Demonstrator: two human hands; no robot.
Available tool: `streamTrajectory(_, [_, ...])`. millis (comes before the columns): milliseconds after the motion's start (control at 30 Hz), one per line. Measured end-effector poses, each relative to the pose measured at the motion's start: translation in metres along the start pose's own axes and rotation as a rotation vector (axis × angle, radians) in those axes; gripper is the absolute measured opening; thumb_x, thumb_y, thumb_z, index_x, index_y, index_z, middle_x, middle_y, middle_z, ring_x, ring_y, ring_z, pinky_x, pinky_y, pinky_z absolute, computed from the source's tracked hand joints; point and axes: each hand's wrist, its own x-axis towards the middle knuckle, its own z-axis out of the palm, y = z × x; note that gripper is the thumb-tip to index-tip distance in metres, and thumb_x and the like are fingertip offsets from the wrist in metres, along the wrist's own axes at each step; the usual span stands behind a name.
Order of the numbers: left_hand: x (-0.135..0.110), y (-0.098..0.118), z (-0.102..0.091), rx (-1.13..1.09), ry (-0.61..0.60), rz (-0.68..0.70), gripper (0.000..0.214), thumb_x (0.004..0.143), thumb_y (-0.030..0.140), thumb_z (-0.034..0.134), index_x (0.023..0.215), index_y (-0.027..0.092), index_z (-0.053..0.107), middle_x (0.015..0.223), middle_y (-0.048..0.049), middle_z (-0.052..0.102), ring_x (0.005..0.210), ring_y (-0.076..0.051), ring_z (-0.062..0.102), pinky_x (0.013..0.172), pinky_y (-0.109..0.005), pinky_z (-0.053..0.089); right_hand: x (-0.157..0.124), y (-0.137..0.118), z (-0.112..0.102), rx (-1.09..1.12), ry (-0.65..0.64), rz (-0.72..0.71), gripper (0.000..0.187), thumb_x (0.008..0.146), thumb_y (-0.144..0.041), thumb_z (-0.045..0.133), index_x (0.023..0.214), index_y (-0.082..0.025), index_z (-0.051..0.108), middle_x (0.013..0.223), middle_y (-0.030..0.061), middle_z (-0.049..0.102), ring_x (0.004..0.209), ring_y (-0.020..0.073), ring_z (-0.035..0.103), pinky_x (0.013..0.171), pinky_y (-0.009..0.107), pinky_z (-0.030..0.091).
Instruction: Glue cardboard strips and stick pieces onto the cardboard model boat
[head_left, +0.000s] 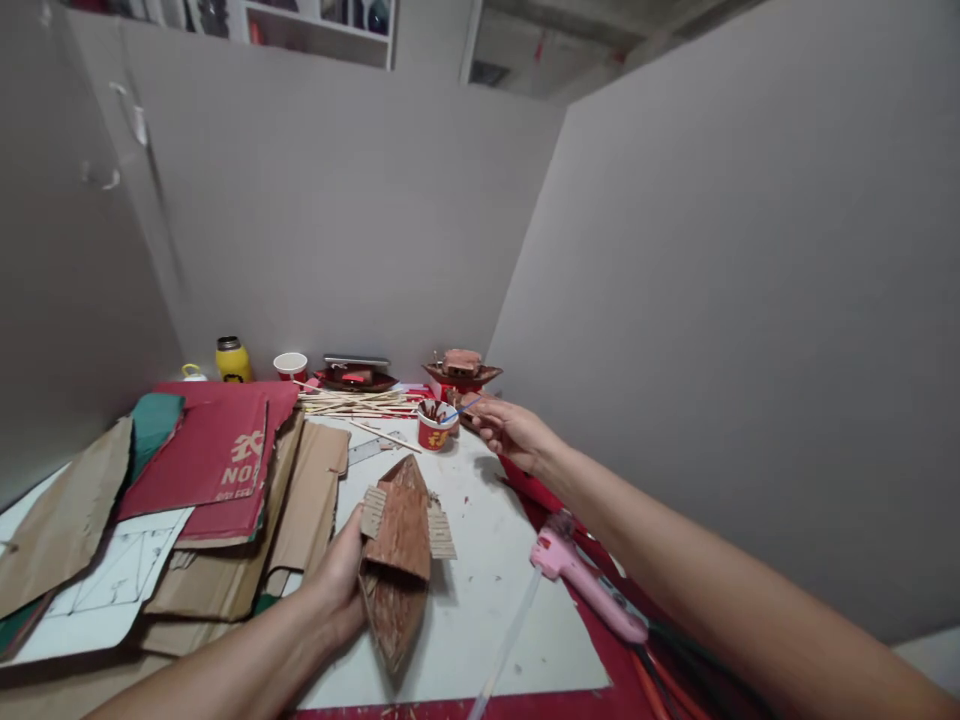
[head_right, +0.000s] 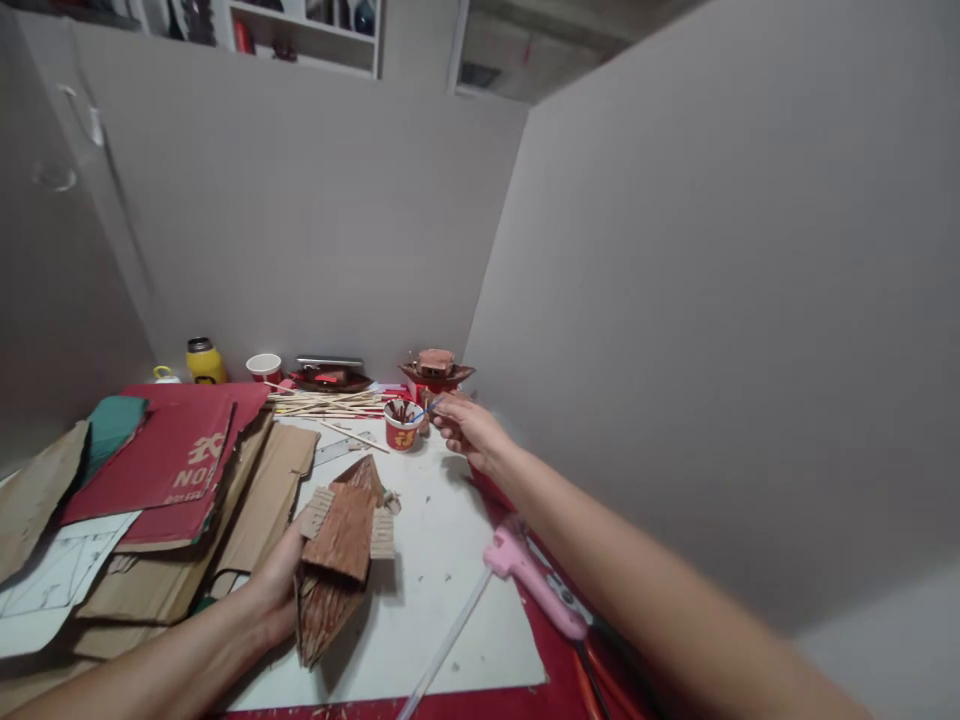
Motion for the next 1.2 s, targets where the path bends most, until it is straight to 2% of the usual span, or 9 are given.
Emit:
streamTrajectory(167, [0.001,-0.001,-0.002,0.017,-0.069,0.008,0.046,0.086,0.055,0.055,0.091,0.012,0.069,0.077,-0.0092,0.077,0.074,-0.026,0.071,0.07,-0.032,0.049,0.02,0.003,0.017,-0.044,-0.007,-0.054,0.032,0.094,-0.033,0.058,0.121,-0.016,0.057,0.12,0.0088,0.06,0.099,0.0219,0.062,0.083,0.042,0.054])
streamTrajectory(300, [0.001,-0.001,-0.004,0.048,-0.071,-0.002,0.046,0.087,0.054,0.053,0.091,0.011,0.069,0.077,-0.01,0.077,0.069,-0.025,0.07,0.07,-0.032,0.048,0.027,0.003,0.022,-0.055,0.018,-0.121,0.032,0.094,-0.033,0.058,0.121,-0.016,0.057,0.119,0.0087,0.06,0.099,0.0219,0.063,0.083,0.042,0.054])
streamTrajectory(500, [-0.001,-0.002,-0.002,0.052,-0.037,-0.003,0.045,0.089,0.052,0.05,0.084,0.012,0.069,0.07,-0.0086,0.076,0.063,-0.022,0.068,0.068,-0.031,0.047,0.023,-0.004,0.014,-0.072,0.068,-0.233,0.032,0.094,-0.034,0.058,0.121,-0.016,0.057,0.12,0.0087,0.06,0.099,0.0217,0.063,0.083,0.042,0.054])
streamTrajectory(633, [-0.001,-0.001,0.0,0.053,-0.025,-0.003,0.049,0.088,0.057,0.049,0.082,0.012,0.07,0.071,-0.009,0.076,0.065,-0.023,0.068,0.069,-0.032,0.047,0.021,-0.003,0.01,-0.104,0.08,-0.252,0.031,0.094,-0.034,0.057,0.12,-0.016,0.057,0.118,0.0085,0.061,0.097,0.0211,0.063,0.081,0.041,0.055])
streamTrajectory(767, [0.0,-0.001,0.001,0.051,-0.02,0.008,0.05,0.088,0.059,0.049,0.076,0.014,0.068,0.067,-0.0072,0.075,0.063,-0.023,0.068,0.068,-0.031,0.047,0.025,0.002,0.016,-0.15,0.046,-0.231,0.031,0.094,-0.034,0.058,0.12,-0.016,0.057,0.117,0.0084,0.061,0.096,0.021,0.063,0.081,0.041,0.055])
streamTrajectory(900, [-0.002,0.0,0.002,0.045,-0.019,-0.014,0.053,0.089,0.059,0.045,0.08,0.013,0.069,0.067,-0.0084,0.075,0.062,-0.024,0.067,0.067,-0.032,0.046,0.031,0.004,0.024,-0.185,-0.019,-0.214,0.03,0.094,-0.033,0.058,0.119,-0.016,0.058,0.117,0.0083,0.061,0.097,0.021,0.063,0.081,0.041,0.055])
streamTrajectory(1000, [-0.002,0.0,0.001,0.03,-0.031,-0.024,0.051,0.087,0.058,0.05,0.083,0.012,0.07,0.068,-0.0085,0.075,0.062,-0.025,0.067,0.067,-0.032,0.047,0.035,0.005,0.024,-0.167,-0.029,-0.228,0.03,0.094,-0.033,0.058,0.119,-0.016,0.058,0.116,0.0082,0.061,0.096,0.0207,0.063,0.081,0.041,0.055])
streamTrajectory(1200, [0.0,-0.002,0.0,-0.032,-0.043,-0.005,0.042,0.086,0.052,0.055,0.093,0.013,0.071,0.08,-0.008,0.077,0.075,-0.025,0.07,0.073,-0.031,0.048,0.04,0.007,0.006,-0.064,0.095,-0.297,0.031,0.094,-0.034,0.057,0.12,-0.016,0.057,0.118,0.0085,0.061,0.097,0.0212,0.063,0.082,0.041,0.054])
